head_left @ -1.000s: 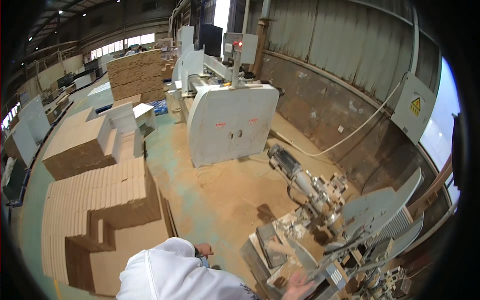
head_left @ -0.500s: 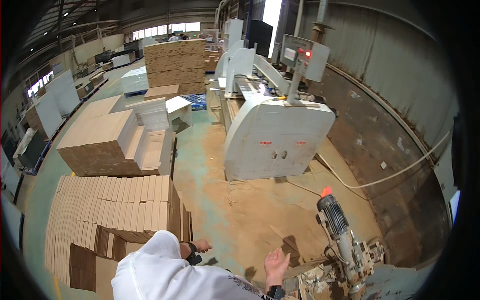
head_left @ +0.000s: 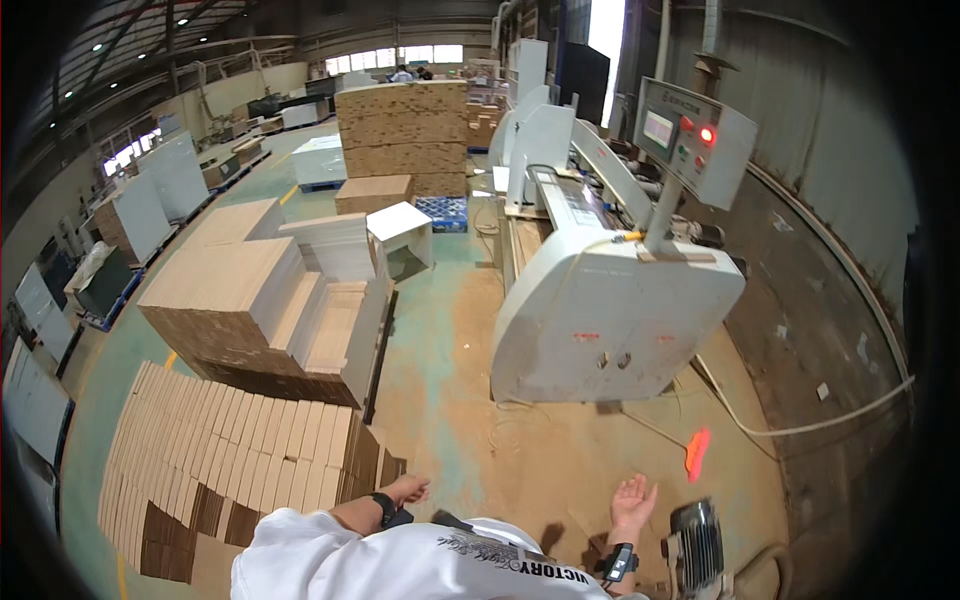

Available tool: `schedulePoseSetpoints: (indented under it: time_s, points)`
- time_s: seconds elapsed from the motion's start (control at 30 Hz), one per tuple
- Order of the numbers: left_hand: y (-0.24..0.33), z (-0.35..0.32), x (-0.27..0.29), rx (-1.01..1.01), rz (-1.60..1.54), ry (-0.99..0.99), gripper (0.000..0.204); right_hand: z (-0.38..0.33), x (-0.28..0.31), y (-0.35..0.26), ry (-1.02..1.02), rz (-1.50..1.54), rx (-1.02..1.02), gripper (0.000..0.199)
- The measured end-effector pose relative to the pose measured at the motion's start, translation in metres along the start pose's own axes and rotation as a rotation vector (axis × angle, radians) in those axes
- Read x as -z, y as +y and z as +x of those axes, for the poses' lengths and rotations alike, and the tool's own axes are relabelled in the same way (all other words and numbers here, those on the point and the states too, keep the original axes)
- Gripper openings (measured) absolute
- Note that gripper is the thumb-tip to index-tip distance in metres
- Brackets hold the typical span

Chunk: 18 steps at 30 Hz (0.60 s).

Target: Operating a specialized woodworking machine to process stacks of small wooden blocks in a furniture manufacturing facility.

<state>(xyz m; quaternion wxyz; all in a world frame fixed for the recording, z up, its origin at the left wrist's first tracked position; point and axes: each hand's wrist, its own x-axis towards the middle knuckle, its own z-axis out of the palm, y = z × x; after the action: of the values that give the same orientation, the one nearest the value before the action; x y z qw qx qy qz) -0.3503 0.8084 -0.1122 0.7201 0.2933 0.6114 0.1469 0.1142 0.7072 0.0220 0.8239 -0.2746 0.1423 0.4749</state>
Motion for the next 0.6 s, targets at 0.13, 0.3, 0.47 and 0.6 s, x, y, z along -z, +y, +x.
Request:
schedulePoseSetpoints:
  time_s: [0.13,0.3,0.47,0.6]
  points:
    - [0.022,0.040,0.045,0.033,0.487,0.185,0.025,0.062,-0.052,-0.019,-0.056,-0.063,0.063,0.036]
    - [0.042,0.078,0.049,-0.245,0.235,0.442,0.020,0.140,-0.114,0.015,-0.052,-0.131,-0.017,0.033]
    - [0.083,0.114,0.065,0.039,0.033,0.198,0.031,0.199,-0.198,0.111,-0.220,-0.314,-0.242,0.031]
    - [0.126,0.164,0.101,0.123,0.039,0.210,0.031,0.236,-0.279,0.186,-0.349,-0.367,-0.391,0.030]
